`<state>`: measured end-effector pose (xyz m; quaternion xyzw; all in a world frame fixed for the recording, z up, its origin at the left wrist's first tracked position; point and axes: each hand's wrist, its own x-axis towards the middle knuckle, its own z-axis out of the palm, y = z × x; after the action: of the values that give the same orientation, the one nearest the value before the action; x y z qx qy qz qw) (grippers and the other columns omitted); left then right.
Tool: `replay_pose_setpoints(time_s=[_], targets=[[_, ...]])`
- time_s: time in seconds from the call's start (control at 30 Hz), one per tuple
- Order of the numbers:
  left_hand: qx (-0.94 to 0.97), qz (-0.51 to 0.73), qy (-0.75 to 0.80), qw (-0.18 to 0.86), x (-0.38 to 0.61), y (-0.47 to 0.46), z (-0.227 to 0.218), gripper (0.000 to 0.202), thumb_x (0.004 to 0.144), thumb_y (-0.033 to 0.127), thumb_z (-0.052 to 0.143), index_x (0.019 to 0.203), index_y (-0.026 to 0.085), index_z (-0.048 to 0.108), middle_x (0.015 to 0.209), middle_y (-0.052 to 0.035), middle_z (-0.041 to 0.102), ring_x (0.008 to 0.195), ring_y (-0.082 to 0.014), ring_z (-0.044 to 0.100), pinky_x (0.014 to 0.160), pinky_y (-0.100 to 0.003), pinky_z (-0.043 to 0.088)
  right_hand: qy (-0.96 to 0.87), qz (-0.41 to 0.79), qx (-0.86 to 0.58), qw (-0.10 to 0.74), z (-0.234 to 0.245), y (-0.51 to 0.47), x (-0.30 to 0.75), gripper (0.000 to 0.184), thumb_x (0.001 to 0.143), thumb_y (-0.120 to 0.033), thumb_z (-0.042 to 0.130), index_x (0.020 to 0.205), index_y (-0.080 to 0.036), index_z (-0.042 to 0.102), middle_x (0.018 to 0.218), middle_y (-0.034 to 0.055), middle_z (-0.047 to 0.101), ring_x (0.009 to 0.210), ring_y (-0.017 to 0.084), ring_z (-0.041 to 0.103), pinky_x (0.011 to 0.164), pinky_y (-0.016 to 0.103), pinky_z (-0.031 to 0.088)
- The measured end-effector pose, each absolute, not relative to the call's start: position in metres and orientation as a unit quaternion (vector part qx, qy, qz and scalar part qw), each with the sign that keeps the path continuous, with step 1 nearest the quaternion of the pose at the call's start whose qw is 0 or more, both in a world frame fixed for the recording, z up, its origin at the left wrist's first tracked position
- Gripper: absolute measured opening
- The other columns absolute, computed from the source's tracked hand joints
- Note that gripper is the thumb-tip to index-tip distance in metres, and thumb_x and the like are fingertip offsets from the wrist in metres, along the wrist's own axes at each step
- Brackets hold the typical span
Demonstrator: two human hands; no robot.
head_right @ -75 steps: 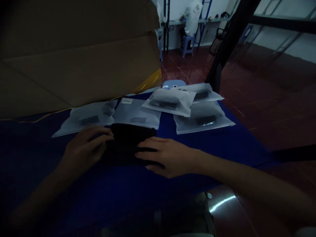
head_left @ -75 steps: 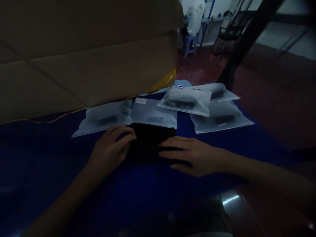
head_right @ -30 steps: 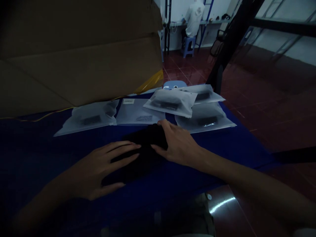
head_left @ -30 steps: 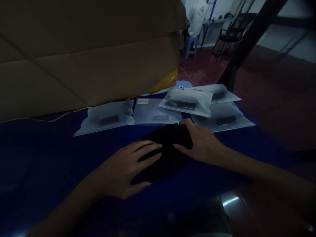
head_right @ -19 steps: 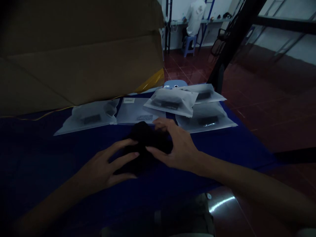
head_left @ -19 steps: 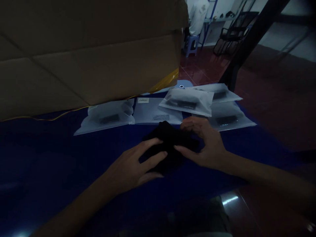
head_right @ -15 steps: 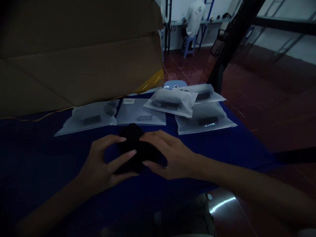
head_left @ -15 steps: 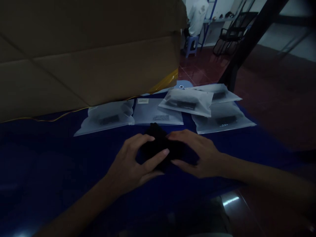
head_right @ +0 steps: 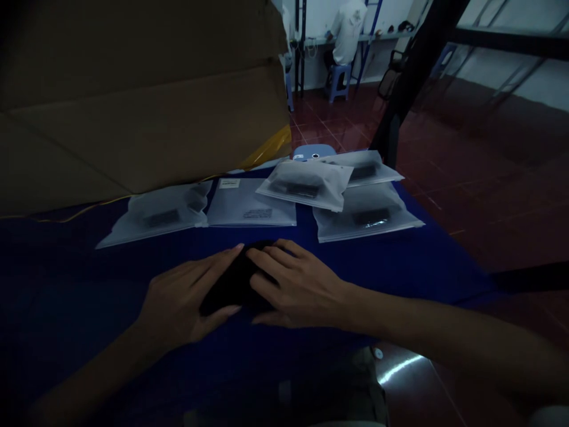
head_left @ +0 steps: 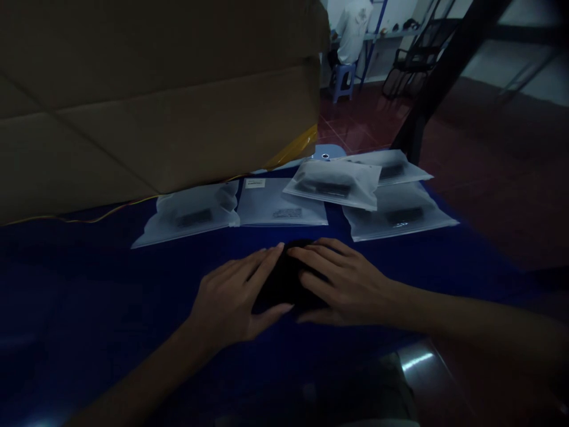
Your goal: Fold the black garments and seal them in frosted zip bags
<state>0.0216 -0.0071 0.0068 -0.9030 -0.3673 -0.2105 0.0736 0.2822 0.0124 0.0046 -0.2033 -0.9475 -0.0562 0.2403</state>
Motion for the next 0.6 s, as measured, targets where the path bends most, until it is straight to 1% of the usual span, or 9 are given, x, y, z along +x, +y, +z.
replay_pose_setpoints(time_s=[0.07,0.1,0.13,0.2,0.27,0.33,0.4,0.5,0.6], targets=[[-0.905,-0.231,-0.356,0.035,0.018,-0.003,0.009,0.064,0.108,0.059,0.04,0.157,0.018,0.042,0.13,-0.0114,0.074,0.106,-0.0239,0.075,0.084,-0.035,0.059,-0.943,-0.072,-0.221,0.236,0.005,0.015,0.283,0.043,0.101,-0.05,0.061,0.113,-0.009,0.069,0.133,0.0223,0.069,0.117,0.03,0.069,0.105,0.048,0.055],[-0.905,-0.233,-0.355,0.018,0.015,0.0,0.008,0.063,0.109,0.058,0.035,0.158,0.019,0.041,0.135,-0.0117,0.071,0.112,-0.0246,0.073,0.089,-0.036,0.057,-0.943,-0.076,-0.226,0.232,0.006,0.016,0.285,0.04,0.102,-0.045,0.062,0.117,-0.009,0.067,0.133,0.0228,0.069,0.118,0.03,0.069,0.108,0.049,0.054],[-0.906,-0.229,-0.355,0.01,0.012,0.004,0.007,0.065,0.109,0.059,0.033,0.159,0.019,0.04,0.143,-0.0133,0.066,0.123,-0.0276,0.068,0.098,-0.041,0.055,-0.944,-0.079,-0.228,0.224,0.006,0.018,0.286,0.039,0.102,-0.039,0.061,0.125,-0.007,0.064,0.135,0.0237,0.068,0.122,0.031,0.068,0.111,0.05,0.052],[-0.908,-0.201,-0.367,0.005,0.008,0.012,0.004,0.072,0.108,0.065,0.029,0.162,0.019,0.036,0.158,-0.017,0.051,0.144,-0.0363,0.049,0.112,-0.054,0.045,-0.948,-0.085,-0.233,0.201,0.007,0.022,0.291,0.047,0.103,-0.025,0.057,0.145,-0.006,0.052,0.143,0.0254,0.063,0.133,0.031,0.063,0.115,0.052,0.049],[-0.903,-0.169,-0.394,0.009,0.003,0.018,-0.001,0.078,0.106,0.069,0.025,0.165,0.019,0.033,0.168,-0.0198,0.035,0.152,-0.0438,0.033,0.115,-0.066,0.037,-0.95,-0.09,-0.242,0.174,0.007,0.025,0.295,0.058,0.101,-0.014,0.052,0.157,-0.008,0.039,0.15,0.0245,0.057,0.14,0.03,0.057,0.117,0.053,0.047],[-0.895,-0.14,-0.423,0.011,0.0,0.022,-0.005,0.079,0.105,0.071,0.024,0.165,0.02,0.033,0.171,-0.0202,0.028,0.154,-0.0482,0.025,0.112,-0.075,0.032,-0.952,-0.099,-0.241,0.161,0.008,0.028,0.299,0.06,0.099,-0.007,0.05,0.158,-0.009,0.039,0.152,0.0233,0.056,0.14,0.03,0.057,0.118,0.053,0.047],[-0.89,-0.122,-0.438,0.005,-0.003,0.024,-0.007,0.076,0.105,0.069,0.027,0.164,0.021,0.036,0.17,-0.0186,0.031,0.154,-0.0496,0.023,0.111,-0.079,0.03,-0.955,-0.112,-0.222,0.16,0.01,0.029,0.302,0.056,0.098,-0.003,0.051,0.154,-0.006,0.046,0.149,0.0246,0.058,0.135,0.031,0.062,0.117,0.052,0.049],[-0.893,-0.124,-0.433,-0.009,-0.005,0.024,-0.008,0.073,0.106,0.065,0.032,0.162,0.019,0.039,0.165,-0.0167,0.042,0.155,-0.048,0.025,0.113,-0.078,0.029,-0.959,-0.133,-0.192,0.162,0.014,0.03,0.303,0.05,0.098,-0.001,0.052,0.147,-0.005,0.053,0.146,0.0254,0.061,0.13,0.032,0.066,0.111,0.048,0.055],[-0.906,-0.151,-0.396,-0.004,-0.004,0.022,-0.004,0.069,0.108,0.06,0.035,0.157,0.013,0.046,0.156,-0.0184,0.053,0.151,-0.0434,0.037,0.117,-0.074,0.032,-0.96,-0.134,-0.163,0.187,0.016,0.028,0.301,0.04,0.102,-0.005,0.051,0.14,-0.009,0.061,0.141,0.0202,0.066,0.125,0.028,0.07,0.107,0.044,0.058]])
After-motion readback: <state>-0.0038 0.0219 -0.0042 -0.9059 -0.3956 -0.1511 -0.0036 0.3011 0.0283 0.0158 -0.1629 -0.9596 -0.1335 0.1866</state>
